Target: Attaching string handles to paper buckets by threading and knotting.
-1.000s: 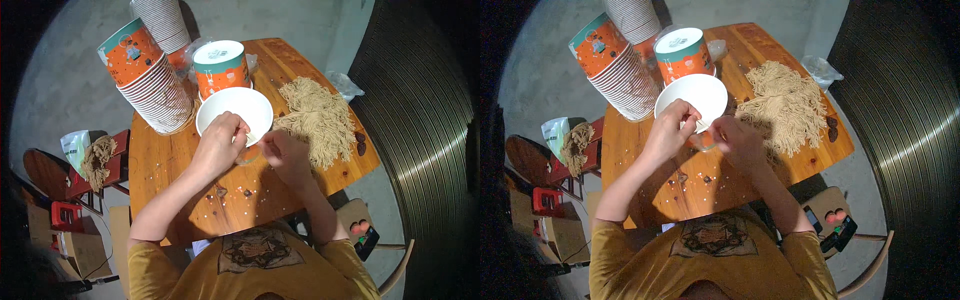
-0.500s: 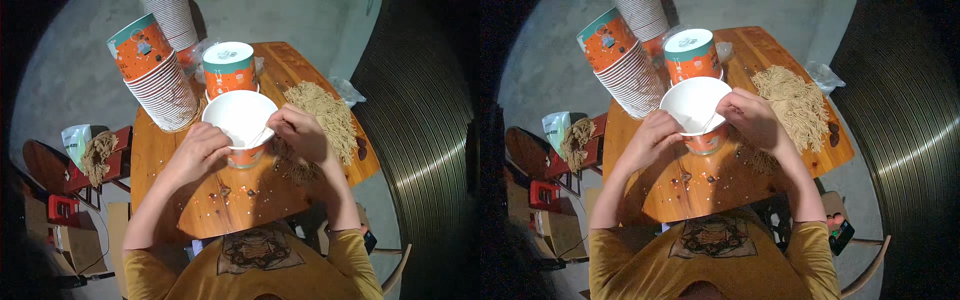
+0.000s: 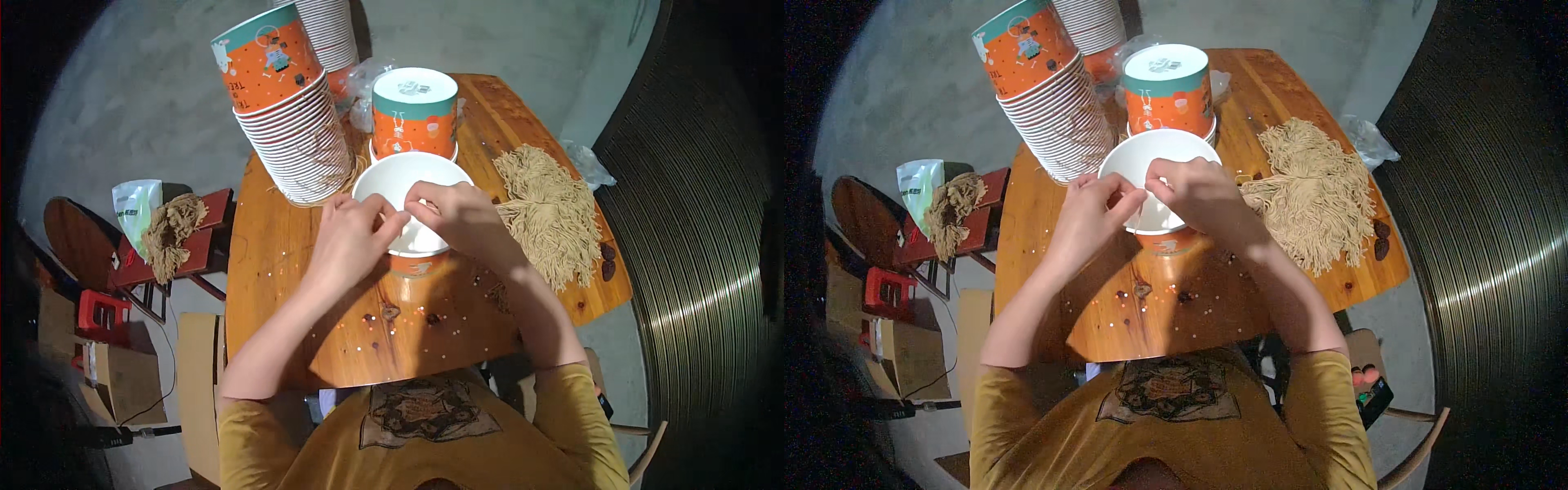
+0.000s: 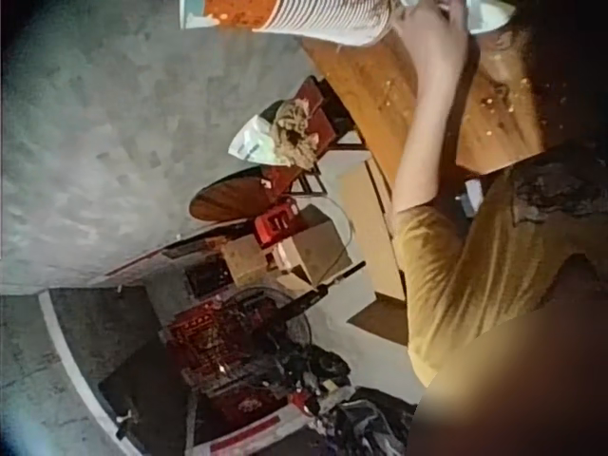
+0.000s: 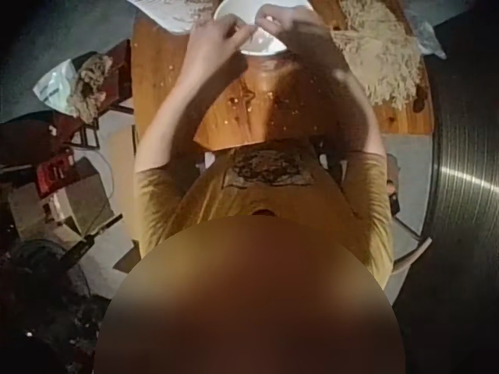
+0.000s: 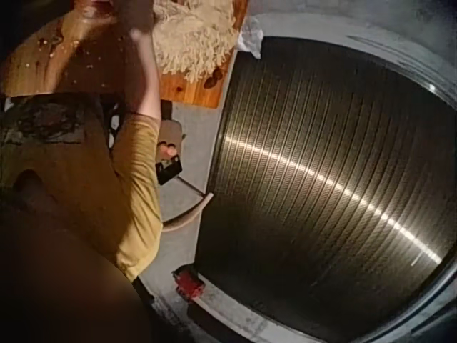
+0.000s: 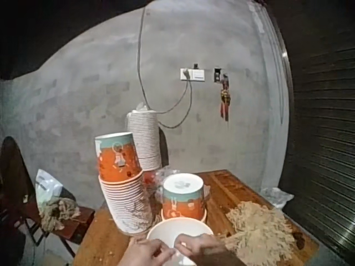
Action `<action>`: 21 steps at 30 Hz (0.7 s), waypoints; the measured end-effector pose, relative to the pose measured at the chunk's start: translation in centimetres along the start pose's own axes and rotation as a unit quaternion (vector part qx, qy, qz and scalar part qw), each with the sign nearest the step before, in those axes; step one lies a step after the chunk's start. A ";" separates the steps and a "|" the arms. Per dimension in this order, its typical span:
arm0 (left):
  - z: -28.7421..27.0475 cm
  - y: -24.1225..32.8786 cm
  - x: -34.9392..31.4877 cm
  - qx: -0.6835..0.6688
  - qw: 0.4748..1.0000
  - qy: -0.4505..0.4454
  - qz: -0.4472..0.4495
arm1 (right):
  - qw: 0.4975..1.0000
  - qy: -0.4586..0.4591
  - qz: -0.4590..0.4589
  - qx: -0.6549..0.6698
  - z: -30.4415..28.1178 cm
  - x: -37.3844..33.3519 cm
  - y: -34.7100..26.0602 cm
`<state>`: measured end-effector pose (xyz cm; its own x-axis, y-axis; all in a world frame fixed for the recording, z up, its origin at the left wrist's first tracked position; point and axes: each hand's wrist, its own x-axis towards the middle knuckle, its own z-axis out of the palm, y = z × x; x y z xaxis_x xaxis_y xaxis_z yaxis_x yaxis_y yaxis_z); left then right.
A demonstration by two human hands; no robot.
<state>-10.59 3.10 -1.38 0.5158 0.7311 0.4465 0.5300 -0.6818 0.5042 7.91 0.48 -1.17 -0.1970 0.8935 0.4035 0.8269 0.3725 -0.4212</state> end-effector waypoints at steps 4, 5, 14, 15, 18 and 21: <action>1.3 0.3 0.6 0.079 0.997 -0.025 -0.009 | 0.999 0.027 -0.041 -0.009 0.6 0.1 0.7; 1.3 0.2 0.7 0.077 0.996 -0.032 -0.011 | 0.999 0.032 -0.040 -0.007 0.6 0.1 0.7; -0.8 -0.1 1.3 0.033 0.985 -0.167 0.007 | 0.990 0.085 0.035 -0.107 0.9 1.4 1.8; -1.2 -0.5 1.2 0.015 0.982 -0.184 0.033 | 0.991 0.084 0.036 -0.101 1.0 1.5 1.7; -1.8 -1.9 0.7 -0.069 0.978 -0.180 0.074 | 0.992 0.085 0.038 -0.087 1.2 1.7 1.8; -2.2 -0.5 0.0 -0.081 0.989 -0.097 0.078 | 0.991 0.095 0.033 -0.092 1.5 1.6 2.2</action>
<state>-12.31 3.45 -0.01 0.7111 0.5878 0.3857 0.3262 -0.7619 0.5596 8.64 3.12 -2.70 -0.0519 0.8446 0.5329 0.9197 0.2484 -0.3040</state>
